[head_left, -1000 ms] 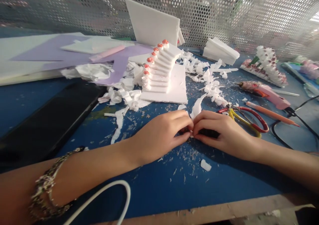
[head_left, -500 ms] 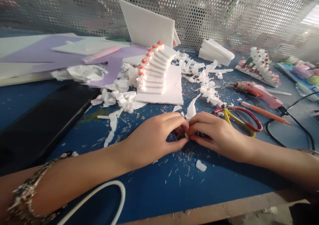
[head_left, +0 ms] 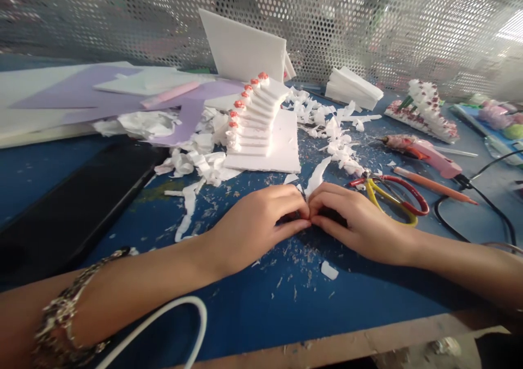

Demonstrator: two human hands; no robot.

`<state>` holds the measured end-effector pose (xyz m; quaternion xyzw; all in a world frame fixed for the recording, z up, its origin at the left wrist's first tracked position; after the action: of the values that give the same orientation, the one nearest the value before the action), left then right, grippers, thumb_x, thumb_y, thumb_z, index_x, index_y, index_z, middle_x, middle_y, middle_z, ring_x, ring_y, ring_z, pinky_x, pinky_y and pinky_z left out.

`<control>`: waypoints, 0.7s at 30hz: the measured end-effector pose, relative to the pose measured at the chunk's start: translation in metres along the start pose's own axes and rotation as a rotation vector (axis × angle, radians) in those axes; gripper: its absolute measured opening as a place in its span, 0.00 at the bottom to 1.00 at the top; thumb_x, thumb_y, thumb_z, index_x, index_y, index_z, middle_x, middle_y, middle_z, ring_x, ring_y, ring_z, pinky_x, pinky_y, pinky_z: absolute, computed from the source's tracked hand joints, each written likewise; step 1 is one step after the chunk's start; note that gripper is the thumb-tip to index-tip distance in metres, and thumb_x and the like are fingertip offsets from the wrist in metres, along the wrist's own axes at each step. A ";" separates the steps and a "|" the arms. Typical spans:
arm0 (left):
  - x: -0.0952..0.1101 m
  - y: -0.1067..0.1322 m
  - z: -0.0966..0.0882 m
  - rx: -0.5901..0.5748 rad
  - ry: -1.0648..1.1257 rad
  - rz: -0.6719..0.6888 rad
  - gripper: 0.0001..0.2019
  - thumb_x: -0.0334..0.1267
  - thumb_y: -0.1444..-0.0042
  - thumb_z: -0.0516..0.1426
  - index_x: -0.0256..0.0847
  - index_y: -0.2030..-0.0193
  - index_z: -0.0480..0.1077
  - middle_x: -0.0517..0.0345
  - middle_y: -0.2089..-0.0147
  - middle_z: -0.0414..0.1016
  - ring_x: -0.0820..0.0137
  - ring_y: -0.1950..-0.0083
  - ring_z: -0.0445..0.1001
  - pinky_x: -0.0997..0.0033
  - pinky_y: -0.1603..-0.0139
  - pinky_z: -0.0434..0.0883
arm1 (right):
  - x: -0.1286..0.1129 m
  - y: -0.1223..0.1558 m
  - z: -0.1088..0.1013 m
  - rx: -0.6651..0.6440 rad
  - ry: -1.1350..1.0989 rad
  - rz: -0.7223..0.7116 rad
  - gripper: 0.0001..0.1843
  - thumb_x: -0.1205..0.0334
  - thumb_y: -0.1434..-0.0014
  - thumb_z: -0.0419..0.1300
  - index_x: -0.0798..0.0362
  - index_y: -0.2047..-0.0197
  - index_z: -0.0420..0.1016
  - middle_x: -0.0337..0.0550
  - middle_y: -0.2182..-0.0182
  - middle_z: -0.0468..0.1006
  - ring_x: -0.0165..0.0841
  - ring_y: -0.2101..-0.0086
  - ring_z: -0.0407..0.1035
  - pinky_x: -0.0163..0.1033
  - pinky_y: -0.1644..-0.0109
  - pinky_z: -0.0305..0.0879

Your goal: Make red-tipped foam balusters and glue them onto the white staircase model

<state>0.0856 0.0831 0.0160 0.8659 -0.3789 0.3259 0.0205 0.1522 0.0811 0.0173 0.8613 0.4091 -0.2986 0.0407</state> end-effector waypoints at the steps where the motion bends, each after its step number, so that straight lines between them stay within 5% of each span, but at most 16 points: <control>1: 0.000 0.000 -0.001 0.003 0.012 -0.004 0.05 0.35 0.43 0.52 0.38 0.67 0.68 0.58 0.64 0.70 0.72 0.61 0.68 0.74 0.61 0.65 | 0.000 0.001 -0.001 0.005 -0.011 -0.011 0.04 0.69 0.42 0.50 0.56 0.67 0.65 0.43 0.66 0.68 0.27 0.66 0.63 0.33 0.61 0.63; 10: -0.009 -0.001 -0.006 0.008 0.293 -0.122 0.09 0.41 0.44 0.53 0.39 0.69 0.69 0.61 0.68 0.69 0.75 0.68 0.69 0.78 0.68 0.66 | -0.001 0.007 -0.010 0.081 -0.100 -0.003 0.05 0.63 0.41 0.53 0.55 0.67 0.67 0.38 0.70 0.70 0.22 0.72 0.63 0.29 0.67 0.61; 21: -0.007 0.002 -0.005 0.032 0.360 -0.134 0.08 0.42 0.47 0.56 0.39 0.70 0.68 0.63 0.71 0.70 0.77 0.70 0.68 0.80 0.70 0.66 | -0.007 0.007 -0.010 0.092 -0.114 0.017 0.05 0.67 0.43 0.54 0.56 0.71 0.66 0.34 0.75 0.68 0.19 0.75 0.61 0.26 0.71 0.58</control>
<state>0.0779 0.0877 0.0156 0.8171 -0.3055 0.4794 0.0957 0.1590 0.0753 0.0282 0.8473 0.3845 -0.3654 0.0270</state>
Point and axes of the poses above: each hand's wrist, its own y-axis away from the middle knuckle, its own z-axis out of the palm, x = y × z, the point moved 9 cm from there along -y, towards the middle knuckle
